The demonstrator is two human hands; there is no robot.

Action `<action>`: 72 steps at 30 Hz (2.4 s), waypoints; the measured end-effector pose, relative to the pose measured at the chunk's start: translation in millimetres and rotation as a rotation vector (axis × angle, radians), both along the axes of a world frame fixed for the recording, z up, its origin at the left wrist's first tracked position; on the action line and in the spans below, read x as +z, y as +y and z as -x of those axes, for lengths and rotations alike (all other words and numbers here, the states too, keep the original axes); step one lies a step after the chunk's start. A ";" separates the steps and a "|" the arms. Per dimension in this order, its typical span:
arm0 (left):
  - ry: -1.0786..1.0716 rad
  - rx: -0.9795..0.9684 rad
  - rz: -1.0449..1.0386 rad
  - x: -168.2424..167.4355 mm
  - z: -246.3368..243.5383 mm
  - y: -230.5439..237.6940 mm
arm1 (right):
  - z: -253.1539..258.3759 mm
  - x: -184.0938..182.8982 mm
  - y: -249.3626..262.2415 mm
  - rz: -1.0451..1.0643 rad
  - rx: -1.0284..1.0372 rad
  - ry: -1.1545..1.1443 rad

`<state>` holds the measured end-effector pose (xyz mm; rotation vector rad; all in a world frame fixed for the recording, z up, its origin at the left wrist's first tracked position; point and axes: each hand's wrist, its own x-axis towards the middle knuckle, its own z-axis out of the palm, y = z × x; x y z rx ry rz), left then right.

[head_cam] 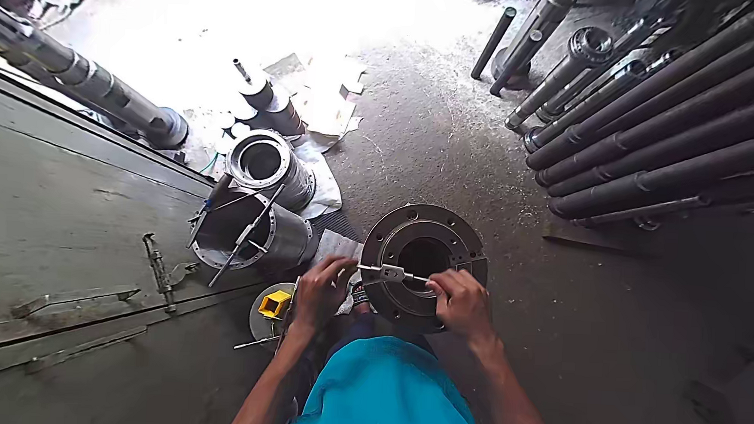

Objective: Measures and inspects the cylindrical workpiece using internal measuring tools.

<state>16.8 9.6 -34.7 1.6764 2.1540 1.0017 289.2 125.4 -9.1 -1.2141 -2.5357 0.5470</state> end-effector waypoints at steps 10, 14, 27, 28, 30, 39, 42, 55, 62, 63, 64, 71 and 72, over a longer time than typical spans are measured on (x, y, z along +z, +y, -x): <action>-0.848 0.311 0.028 17.8 -47.3 -23.7 | 14.0 37.8 59.6 0.329 0.215 -0.233; -0.811 0.050 0.253 29.2 -12.0 74.6 | 12.1 34.0 5.1 0.881 0.272 -0.185; -0.289 -0.377 0.342 38.4 5.2 54.7 | 52.6 25.4 -29.9 0.972 0.048 0.456; -0.380 -0.312 0.333 30.1 14.1 27.6 | 41.9 26.8 -17.7 0.721 0.023 0.472; -0.615 -0.219 0.313 20.3 9.6 -16.4 | 28.9 20.7 18.5 0.234 -0.029 0.415; -0.958 0.298 0.042 11.0 -33.0 12.2 | -9.4 32.0 44.9 0.620 0.171 -0.243; -0.907 0.008 0.178 19.2 -16.1 73.4 | 7.7 29.6 -0.6 0.927 0.248 -0.166; -0.435 -0.198 0.279 26.7 -12.6 18.3 | 36.8 21.9 1.8 0.395 0.047 0.307; -0.809 0.194 0.147 23.5 -78.3 -62.5 | 45.8 -1.1 88.9 0.102 0.356 0.020; -0.791 0.226 0.094 18.1 -77.0 -58.6 | 41.3 -3.1 85.8 0.107 0.346 0.023; -0.779 0.221 0.049 13.7 -71.1 -53.3 | 36.0 -4.0 78.1 0.099 0.301 0.030; -0.978 0.006 -0.047 -8.3 -9.0 57.0 | 20.8 4.3 -57.8 0.094 -0.132 -0.007; -1.008 -0.076 -0.054 -12.7 -6.5 69.6 | 20.5 4.0 -65.6 0.097 -0.093 -0.017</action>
